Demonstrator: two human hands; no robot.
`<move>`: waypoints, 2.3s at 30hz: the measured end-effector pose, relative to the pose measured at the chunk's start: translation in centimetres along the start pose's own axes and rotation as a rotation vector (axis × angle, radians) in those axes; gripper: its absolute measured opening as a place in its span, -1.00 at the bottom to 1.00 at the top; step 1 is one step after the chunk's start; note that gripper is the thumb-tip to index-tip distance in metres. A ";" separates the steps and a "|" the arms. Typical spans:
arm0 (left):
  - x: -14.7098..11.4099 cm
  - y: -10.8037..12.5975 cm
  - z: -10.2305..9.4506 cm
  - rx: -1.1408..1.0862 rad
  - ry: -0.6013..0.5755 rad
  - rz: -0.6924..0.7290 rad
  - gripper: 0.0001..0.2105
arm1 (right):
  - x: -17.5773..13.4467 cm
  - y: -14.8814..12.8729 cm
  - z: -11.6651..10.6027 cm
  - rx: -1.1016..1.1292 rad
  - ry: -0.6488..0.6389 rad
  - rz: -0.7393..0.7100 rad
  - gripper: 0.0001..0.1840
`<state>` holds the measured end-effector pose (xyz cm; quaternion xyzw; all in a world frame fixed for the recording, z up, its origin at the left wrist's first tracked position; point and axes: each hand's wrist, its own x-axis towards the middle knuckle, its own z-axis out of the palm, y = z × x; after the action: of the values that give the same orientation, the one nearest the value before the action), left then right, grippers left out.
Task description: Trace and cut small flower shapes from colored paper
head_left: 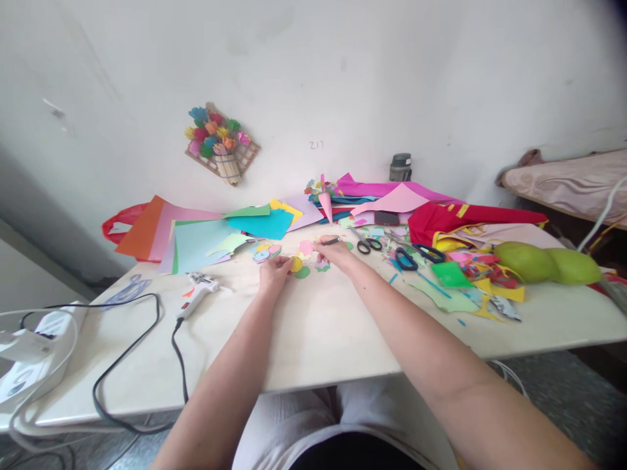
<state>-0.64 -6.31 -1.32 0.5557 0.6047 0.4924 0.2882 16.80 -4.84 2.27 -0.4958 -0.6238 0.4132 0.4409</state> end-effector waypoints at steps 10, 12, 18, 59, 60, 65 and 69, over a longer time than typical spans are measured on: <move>-0.4 0.4 0.2 -0.178 -0.047 0.050 -0.68 | 0.2 0.4 0.6 0.206 -0.020 0.043 -0.78; -0.6 0.5 0.3 -0.181 -0.066 0.075 -0.66 | 0.2 0.4 1.0 0.301 -0.074 0.076 -0.81; -0.8 0.7 0.3 -0.103 -0.107 0.109 -0.62 | 0.3 0.1 1.3 0.338 -0.115 0.126 -0.85; -1.0 0.8 0.4 -0.420 -0.241 -0.019 -0.72 | 0.1 0.4 -0.1 -0.043 -0.176 -0.136 -0.80; -1.0 0.7 0.4 -0.450 -0.260 -0.022 -0.73 | 0.0 0.6 0.0 -0.073 -0.186 -0.146 -0.79; -0.9 0.4 0.2 -0.559 -0.341 -0.035 -0.78 | -0.3 0.8 0.4 -0.210 -0.205 -0.263 -0.78; -1.0 0.5 0.1 -0.625 -0.375 -0.052 -0.80 | -0.8 0.2 0.4 -0.328 -0.160 -0.246 -0.80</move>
<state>-0.16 -7.26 -1.08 0.5059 0.3757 0.5353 0.5625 16.60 -5.61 1.87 -0.4464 -0.7715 0.2874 0.3507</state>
